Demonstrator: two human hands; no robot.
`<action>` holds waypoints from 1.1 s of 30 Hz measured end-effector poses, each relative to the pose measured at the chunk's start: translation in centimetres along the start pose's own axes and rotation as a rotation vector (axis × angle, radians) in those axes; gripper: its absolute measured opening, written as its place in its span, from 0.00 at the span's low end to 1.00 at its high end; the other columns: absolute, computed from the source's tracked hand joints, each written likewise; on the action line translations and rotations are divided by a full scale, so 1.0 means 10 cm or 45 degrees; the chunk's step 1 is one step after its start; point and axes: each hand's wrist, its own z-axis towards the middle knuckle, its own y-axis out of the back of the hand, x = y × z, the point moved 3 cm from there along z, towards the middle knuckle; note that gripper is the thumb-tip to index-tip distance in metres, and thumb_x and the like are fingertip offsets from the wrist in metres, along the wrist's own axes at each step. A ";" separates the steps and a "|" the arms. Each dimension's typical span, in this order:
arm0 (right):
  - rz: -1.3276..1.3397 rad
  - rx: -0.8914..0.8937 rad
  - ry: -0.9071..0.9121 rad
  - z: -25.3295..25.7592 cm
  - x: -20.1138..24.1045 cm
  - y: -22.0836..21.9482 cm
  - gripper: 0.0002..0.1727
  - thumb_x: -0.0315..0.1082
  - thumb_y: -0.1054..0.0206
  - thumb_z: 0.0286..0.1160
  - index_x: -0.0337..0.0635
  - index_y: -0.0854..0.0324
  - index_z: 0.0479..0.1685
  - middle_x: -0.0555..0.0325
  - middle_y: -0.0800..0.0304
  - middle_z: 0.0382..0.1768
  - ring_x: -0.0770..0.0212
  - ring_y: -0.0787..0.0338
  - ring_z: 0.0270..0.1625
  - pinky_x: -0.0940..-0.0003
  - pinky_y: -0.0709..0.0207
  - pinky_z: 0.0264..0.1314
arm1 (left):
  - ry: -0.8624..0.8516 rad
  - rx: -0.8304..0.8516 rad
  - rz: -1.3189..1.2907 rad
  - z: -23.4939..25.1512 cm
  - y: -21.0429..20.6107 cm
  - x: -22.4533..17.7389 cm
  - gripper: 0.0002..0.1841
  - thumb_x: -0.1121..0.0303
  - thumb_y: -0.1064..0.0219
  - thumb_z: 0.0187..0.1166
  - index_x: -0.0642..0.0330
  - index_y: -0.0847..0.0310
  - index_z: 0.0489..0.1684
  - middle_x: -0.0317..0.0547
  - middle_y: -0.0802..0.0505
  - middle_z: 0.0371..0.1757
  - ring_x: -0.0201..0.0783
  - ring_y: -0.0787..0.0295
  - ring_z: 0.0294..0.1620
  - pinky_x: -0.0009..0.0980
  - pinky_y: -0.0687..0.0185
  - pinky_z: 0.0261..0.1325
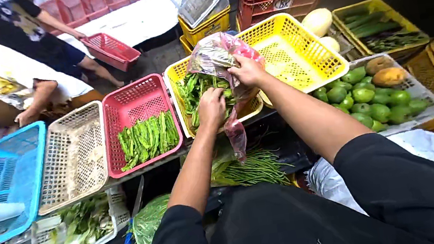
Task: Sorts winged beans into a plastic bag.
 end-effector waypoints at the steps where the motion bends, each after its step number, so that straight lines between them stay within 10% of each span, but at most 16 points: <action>1: 0.011 0.013 0.019 0.01 -0.01 0.03 0.30 0.52 0.40 0.86 0.53 0.29 0.85 0.43 0.13 0.68 0.40 0.15 0.72 0.30 0.27 0.74 | 0.062 -0.002 -0.048 -0.05 0.01 0.05 0.12 0.67 0.34 0.83 0.56 0.09 0.57 0.50 0.07 0.56 0.48 0.10 0.61 0.51 0.14 0.67; 3: 0.022 0.036 0.034 0.04 -0.04 0.07 0.29 0.52 0.41 0.86 0.54 0.28 0.84 0.44 0.13 0.69 0.41 0.16 0.73 0.30 0.29 0.76 | 0.218 -0.009 -0.140 -0.17 0.03 0.14 0.11 0.66 0.34 0.83 0.56 0.09 0.57 0.49 0.07 0.55 0.46 0.09 0.57 0.50 0.14 0.65; 7: -0.006 0.046 0.007 0.03 -0.03 0.03 0.29 0.53 0.41 0.85 0.56 0.28 0.84 0.45 0.12 0.67 0.41 0.15 0.72 0.30 0.27 0.73 | 0.405 0.208 -0.046 -0.15 -0.03 -0.09 0.35 0.59 0.26 0.74 0.38 0.30 0.87 0.52 0.21 0.79 0.53 0.10 0.61 0.57 0.10 0.56; 13: -0.014 0.038 0.042 0.01 -0.02 0.01 0.28 0.52 0.38 0.85 0.54 0.26 0.81 0.37 0.12 0.65 0.33 0.15 0.69 0.23 0.29 0.69 | 0.398 0.050 -0.127 -0.25 -0.11 -0.16 0.18 0.75 0.34 0.76 0.48 0.09 0.61 0.50 0.13 0.67 0.47 0.11 0.62 0.49 0.12 0.62; 20: -0.032 0.005 0.021 -0.01 -0.01 0.00 0.28 0.51 0.37 0.85 0.50 0.26 0.80 0.32 0.14 0.64 0.28 0.17 0.69 0.20 0.31 0.69 | 0.459 -0.303 -0.484 -0.84 0.68 0.36 0.17 0.73 0.30 0.76 0.50 0.09 0.62 0.42 0.08 0.57 0.37 0.10 0.57 0.43 0.11 0.60; 26: -0.068 -0.062 -0.023 -0.02 0.00 -0.03 0.28 0.51 0.39 0.86 0.50 0.27 0.81 0.33 0.13 0.62 0.28 0.15 0.67 0.19 0.30 0.66 | 0.707 -0.776 -0.132 -1.51 1.48 1.35 0.17 0.65 0.32 0.82 0.60 0.14 0.65 0.53 0.08 0.61 0.45 0.10 0.62 0.49 0.16 0.69; 29: -0.032 -0.084 -0.049 -0.03 0.05 -0.09 0.28 0.49 0.38 0.85 0.52 0.27 0.82 0.35 0.13 0.65 0.31 0.16 0.69 0.22 0.30 0.69 | 0.983 -0.233 0.172 -1.70 1.37 1.86 0.25 0.53 0.29 0.79 0.59 0.17 0.69 0.62 0.09 0.61 0.63 0.12 0.63 0.68 0.20 0.66; 33: 0.015 -0.126 -0.079 -0.03 -0.01 -0.07 0.31 0.51 0.37 0.85 0.55 0.30 0.85 0.40 0.13 0.68 0.37 0.15 0.72 0.26 0.29 0.73 | 0.732 0.155 0.142 -1.51 1.15 2.09 0.24 0.53 0.31 0.81 0.53 0.16 0.72 0.56 0.20 0.80 0.60 0.28 0.82 0.64 0.33 0.81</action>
